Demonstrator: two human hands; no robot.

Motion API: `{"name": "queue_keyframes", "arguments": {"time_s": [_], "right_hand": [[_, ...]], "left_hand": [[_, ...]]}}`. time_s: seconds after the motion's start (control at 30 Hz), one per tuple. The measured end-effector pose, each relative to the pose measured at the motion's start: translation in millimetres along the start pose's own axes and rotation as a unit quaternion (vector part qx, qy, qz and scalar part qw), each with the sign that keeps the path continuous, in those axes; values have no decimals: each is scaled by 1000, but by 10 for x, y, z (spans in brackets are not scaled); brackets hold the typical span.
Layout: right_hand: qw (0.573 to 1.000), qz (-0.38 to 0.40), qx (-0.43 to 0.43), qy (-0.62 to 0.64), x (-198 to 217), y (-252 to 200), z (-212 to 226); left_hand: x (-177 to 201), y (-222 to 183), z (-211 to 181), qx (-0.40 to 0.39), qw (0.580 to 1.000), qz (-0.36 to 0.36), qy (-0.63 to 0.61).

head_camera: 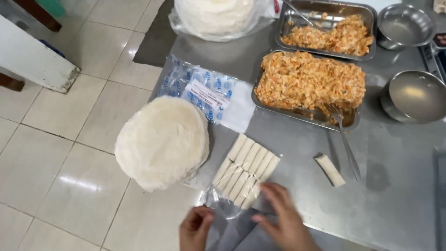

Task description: A person is manually assembling lumpia by placing filling on wrappers and rolling them into shape.

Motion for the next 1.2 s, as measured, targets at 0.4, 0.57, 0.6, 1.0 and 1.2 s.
{"name": "queue_keyframes", "arguments": {"time_s": [0.4,0.57,0.6,1.0,1.2], "right_hand": [[978,-190,50,-63,338,-392,-608],[976,-208,-61,-40,366,-327,-451],[973,-207,-93,-40,366,-317,-430],[980,-194,-44,-18,384,-355,-497],[972,-227,34,-40,618,-541,-696]], "left_hand": [[-199,82,-1163,254,872,362,-211],[138,870,-1630,120,867,408,-259],[180,1219,-1626,69,921,367,-112],[-321,3708,-1875,59,979,103,163],[-87,2928,-2073,-179,846,60,499]]}}
Point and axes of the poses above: each hand's wrist, its own y-axis towards the middle knuckle, its own x-axis out of the back of the hand, z = x × y, the point moved 4 cm from there along y, towards the middle knuckle, and after that the axes turned 11 degrees about y, right-handed, at the moved point
